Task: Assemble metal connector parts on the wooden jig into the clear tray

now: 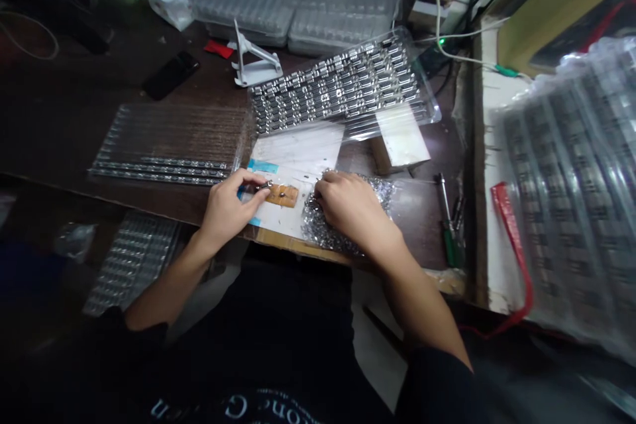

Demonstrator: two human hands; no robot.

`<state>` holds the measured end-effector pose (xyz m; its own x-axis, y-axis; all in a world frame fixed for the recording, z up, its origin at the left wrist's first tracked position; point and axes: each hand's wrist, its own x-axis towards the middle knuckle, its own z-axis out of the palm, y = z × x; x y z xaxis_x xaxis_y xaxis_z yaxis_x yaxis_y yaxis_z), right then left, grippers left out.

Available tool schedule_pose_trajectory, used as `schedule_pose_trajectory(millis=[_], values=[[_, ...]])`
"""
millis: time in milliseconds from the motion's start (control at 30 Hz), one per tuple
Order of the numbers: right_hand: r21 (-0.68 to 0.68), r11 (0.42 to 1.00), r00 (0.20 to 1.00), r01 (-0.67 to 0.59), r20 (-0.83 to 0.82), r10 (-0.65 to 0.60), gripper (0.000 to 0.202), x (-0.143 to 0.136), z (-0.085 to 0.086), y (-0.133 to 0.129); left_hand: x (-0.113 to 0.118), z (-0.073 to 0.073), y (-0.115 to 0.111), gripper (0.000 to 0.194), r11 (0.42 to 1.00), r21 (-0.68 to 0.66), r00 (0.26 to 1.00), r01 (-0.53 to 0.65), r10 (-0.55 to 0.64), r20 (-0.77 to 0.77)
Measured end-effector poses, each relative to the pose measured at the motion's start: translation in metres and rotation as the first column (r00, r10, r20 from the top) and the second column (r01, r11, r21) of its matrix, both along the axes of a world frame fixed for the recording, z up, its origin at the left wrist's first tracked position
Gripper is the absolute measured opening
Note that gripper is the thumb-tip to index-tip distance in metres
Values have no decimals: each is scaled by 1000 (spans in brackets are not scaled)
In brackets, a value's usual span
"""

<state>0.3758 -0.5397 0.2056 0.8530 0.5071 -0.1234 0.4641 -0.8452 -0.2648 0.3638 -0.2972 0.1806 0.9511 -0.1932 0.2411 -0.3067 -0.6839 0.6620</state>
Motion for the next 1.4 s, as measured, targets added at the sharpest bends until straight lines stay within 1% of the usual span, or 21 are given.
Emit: schedule_pose_trajectory(millis=[100,133,200,300,333,400,500,600,667,733,833,900,967,1033,1067,1100,1167,1233,1267,1333,1400], values=[[33,999,1000,-3,-4,3,20,1,0,-1,2,2,-8,14,994,-92,999,52,-52,6],[71,997,1000,2,-27,0,19,2,1,-3,3,2,-12,12,990,-121,997,73,-72,11],[194,981,997,24,-72,-11,18,4,3,-6,5,-1,-18,7,982,-163,995,99,-98,11],[412,907,996,90,-55,-73,19,6,6,-11,7,-7,-25,8,979,-173,994,104,-105,3],[463,880,994,108,-31,-105,20,7,6,-11,7,-9,-26,8,981,-165,995,104,-104,6],[522,843,988,128,11,-157,22,6,6,-11,7,-12,-27,8,984,-147,995,99,-98,16],[564,815,981,131,43,-188,25,6,4,-8,6,-15,-27,8,987,-131,995,97,-96,15],[592,798,982,117,48,-180,30,5,1,-3,6,-16,-27,7,990,-95,995,102,-101,13],[572,811,982,124,46,-182,32,5,0,0,6,-17,-27,5,991,-71,994,112,-111,19],[535,832,974,145,70,-214,31,5,-2,3,7,-19,-27,4,992,-59,994,112,-110,26],[526,834,965,167,87,-248,30,5,-6,7,7,-22,-27,4,993,-55,994,108,-107,24],[531,829,969,175,59,-242,31,5,-10,11,6,-23,-28,4,988,-88,992,126,-123,33],[496,849,972,182,40,-232,30,6,-15,18,5,-21,-26,4,974,-189,991,123,-110,77],[456,875,980,163,24,-195,28,6,-20,27,7,-17,-19,4,949,-303,989,89,-49,137],[456,880,988,133,11,-155,26,5,-22,31,9,-14,-13,4,939,-338,987,64,-10,159],[474,876,995,92,-6,-101,25,5,-24,35,13,-11,-5,3,935,-354,984,37,27,174],[530,848,999,-10,-34,34,24,4,-26,41,22,-6,15,2,938,-345,980,-19,86,178],[538,837,990,-101,-24,136,24,2,-26,45,32,-1,39,6,939,-334,977,-87,146,156],[505,851,986,-143,-2,166,24,0,-26,46,37,2,51,7,938,-324,974,-120,174,143],[383,898,976,-218,66,209,24,-2,-24,48,45,6,72,9,948,-274,974,-161,198,114],[241,930,959,-276,126,252,25,-5,-22,51,50,9,86,9,971,-190,982,-148,166,85]])
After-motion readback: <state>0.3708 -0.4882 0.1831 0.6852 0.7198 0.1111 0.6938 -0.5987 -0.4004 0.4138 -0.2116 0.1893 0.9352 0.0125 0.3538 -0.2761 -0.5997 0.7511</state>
